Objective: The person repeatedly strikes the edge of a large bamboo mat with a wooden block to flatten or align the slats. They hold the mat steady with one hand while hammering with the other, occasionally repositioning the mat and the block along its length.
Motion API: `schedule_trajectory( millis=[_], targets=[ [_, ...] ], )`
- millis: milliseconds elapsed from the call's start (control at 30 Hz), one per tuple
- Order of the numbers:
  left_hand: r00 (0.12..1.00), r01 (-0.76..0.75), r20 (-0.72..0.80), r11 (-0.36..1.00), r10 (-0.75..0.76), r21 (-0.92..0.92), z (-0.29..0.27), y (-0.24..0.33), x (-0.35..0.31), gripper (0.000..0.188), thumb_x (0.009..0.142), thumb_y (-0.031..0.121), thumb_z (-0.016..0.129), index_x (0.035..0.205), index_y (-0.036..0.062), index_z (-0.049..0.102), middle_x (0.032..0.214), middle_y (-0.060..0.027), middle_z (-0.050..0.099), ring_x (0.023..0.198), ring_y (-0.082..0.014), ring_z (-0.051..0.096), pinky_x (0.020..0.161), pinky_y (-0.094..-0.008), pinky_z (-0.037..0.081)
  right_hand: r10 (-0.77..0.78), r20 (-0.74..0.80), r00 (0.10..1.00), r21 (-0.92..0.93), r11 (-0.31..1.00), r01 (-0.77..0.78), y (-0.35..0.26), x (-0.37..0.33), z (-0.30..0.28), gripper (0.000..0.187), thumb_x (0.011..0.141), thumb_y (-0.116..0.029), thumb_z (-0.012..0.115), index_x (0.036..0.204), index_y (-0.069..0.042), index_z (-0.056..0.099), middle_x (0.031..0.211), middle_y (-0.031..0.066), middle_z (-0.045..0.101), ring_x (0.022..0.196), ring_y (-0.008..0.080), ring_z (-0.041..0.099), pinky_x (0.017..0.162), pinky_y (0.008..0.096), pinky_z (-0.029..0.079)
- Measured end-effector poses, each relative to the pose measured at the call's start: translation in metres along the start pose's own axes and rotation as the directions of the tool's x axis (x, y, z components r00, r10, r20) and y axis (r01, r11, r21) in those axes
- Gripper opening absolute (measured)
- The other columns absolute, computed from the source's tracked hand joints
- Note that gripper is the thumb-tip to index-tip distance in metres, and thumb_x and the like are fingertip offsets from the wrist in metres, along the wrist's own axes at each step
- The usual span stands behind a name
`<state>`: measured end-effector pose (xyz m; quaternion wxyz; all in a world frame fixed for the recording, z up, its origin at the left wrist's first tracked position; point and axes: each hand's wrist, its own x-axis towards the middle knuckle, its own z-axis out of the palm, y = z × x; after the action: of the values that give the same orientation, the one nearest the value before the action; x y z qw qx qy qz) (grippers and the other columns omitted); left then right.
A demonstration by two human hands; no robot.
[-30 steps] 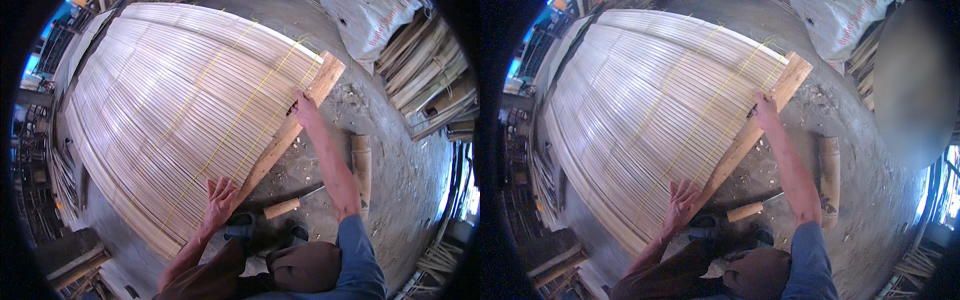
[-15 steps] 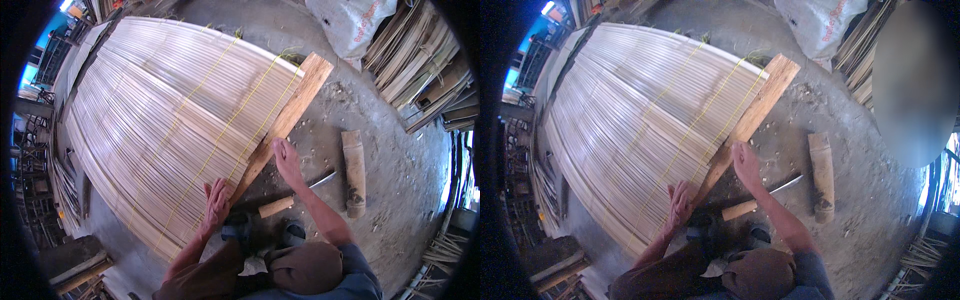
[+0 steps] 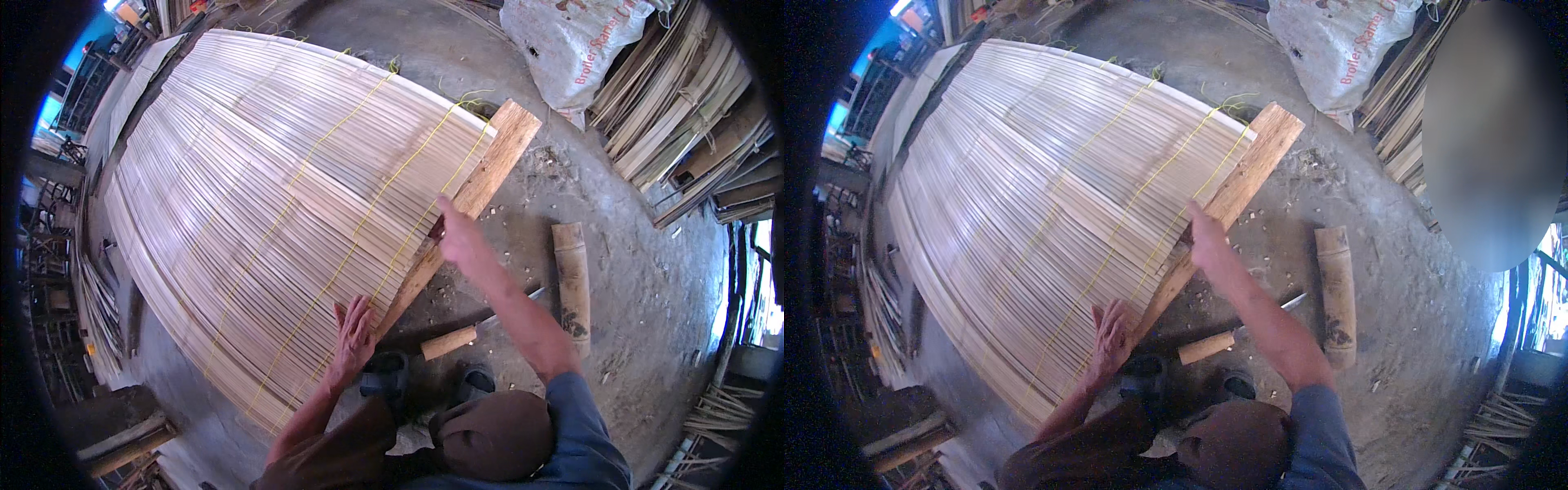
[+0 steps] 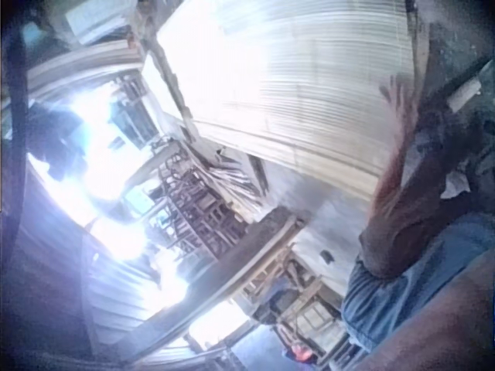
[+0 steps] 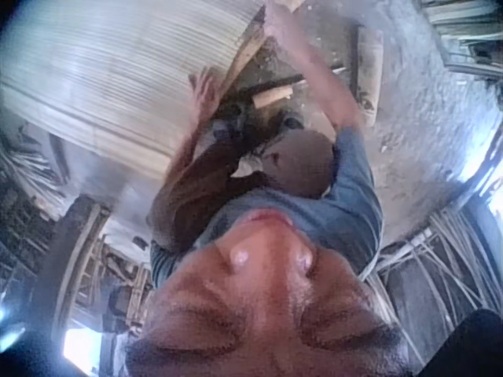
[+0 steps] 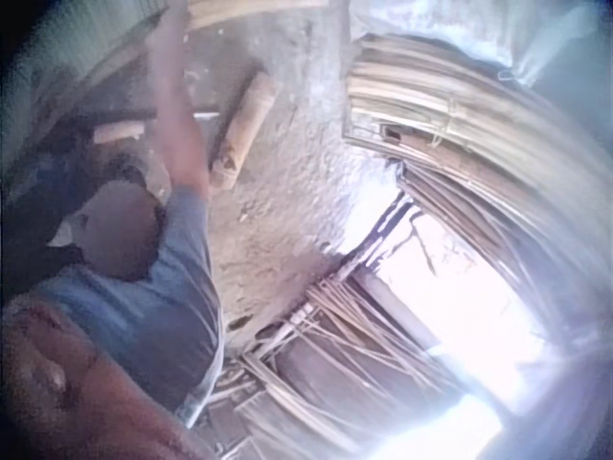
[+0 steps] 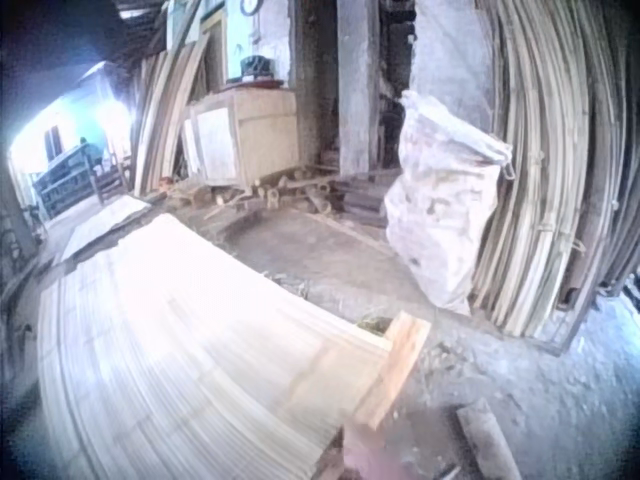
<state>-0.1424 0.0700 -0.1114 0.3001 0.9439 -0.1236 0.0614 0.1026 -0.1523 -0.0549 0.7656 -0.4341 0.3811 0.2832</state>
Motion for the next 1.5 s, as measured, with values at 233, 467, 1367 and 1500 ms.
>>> schedule_trajectory(
  millis=[233, 467, 1367, 1500],
  targets=[
    [0.996, 0.055, 0.069, 0.998, -0.054, -0.01, -0.005, 0.008, 0.011, 0.059, 0.073, -0.005, 0.068, 0.13, 0.004, 0.057, 0.152, -0.0148, 0.048, 0.147, -0.0307, 0.039, 0.123, -0.0606, 0.013, -0.668, 0.649, 0.364, -0.51, -0.027, 0.86, -0.206, 0.034, -0.044, 0.042, 0.093, -0.026, 0.07, 0.126, -0.001, 0.063, 0.119, 0.0127, 0.069, 0.109, 0.0223, 0.064, 0.097, 0.0368, 0.051],
    [0.993, -0.053, 0.103, 0.997, 0.059, -0.053, -0.017, 0.028, 0.031, 0.053, 0.076, 0.002, 0.07, 0.128, 0.0083, 0.062, 0.154, -0.0089, 0.047, 0.148, -0.0263, 0.036, 0.124, -0.0607, 0.013, -0.659, 0.099, 0.746, -0.47, 0.63, 0.619, -0.283, 0.065, -0.156, 0.044, 0.101, -0.039, 0.06, 0.126, -0.002, 0.06, 0.109, 0.0077, 0.068, 0.093, 0.0175, 0.064, 0.083, 0.0335, 0.055],
    [0.98, 0.01, 0.196, 0.999, -0.016, 0.03, 0.017, 0.004, 0.061, 0.074, 0.076, 0.001, 0.064, 0.147, 0.0057, 0.044, 0.16, -0.0128, 0.036, 0.153, -0.0298, 0.026, 0.122, -0.0631, 0.004, -0.679, -0.084, 0.73, -0.872, 0.405, 0.275, -0.149, 0.156, -0.065, 0.065, 0.087, -0.056, 0.073, 0.125, -0.004, 0.069, 0.094, 0.0106, 0.072, 0.072, 0.0186, 0.069, 0.06, 0.0307, 0.06],
    [0.973, 0.128, 0.198, 0.991, -0.12, -0.029, 0.004, 0.015, 0.055, 0.085, 0.075, 0.012, 0.075, 0.151, 0.0059, 0.037, 0.166, -0.0195, 0.018, 0.155, -0.0387, 0.013, 0.122, -0.0635, 0.003, -0.725, 0.034, 0.688, -0.876, 0.31, 0.369, -0.156, 0.168, -0.087, 0.077, 0.083, -0.068, 0.069, 0.116, 0.001, 0.071, 0.09, 0.0138, 0.073, 0.07, 0.0202, 0.072, 0.063, 0.0321, 0.06]
  ],
)
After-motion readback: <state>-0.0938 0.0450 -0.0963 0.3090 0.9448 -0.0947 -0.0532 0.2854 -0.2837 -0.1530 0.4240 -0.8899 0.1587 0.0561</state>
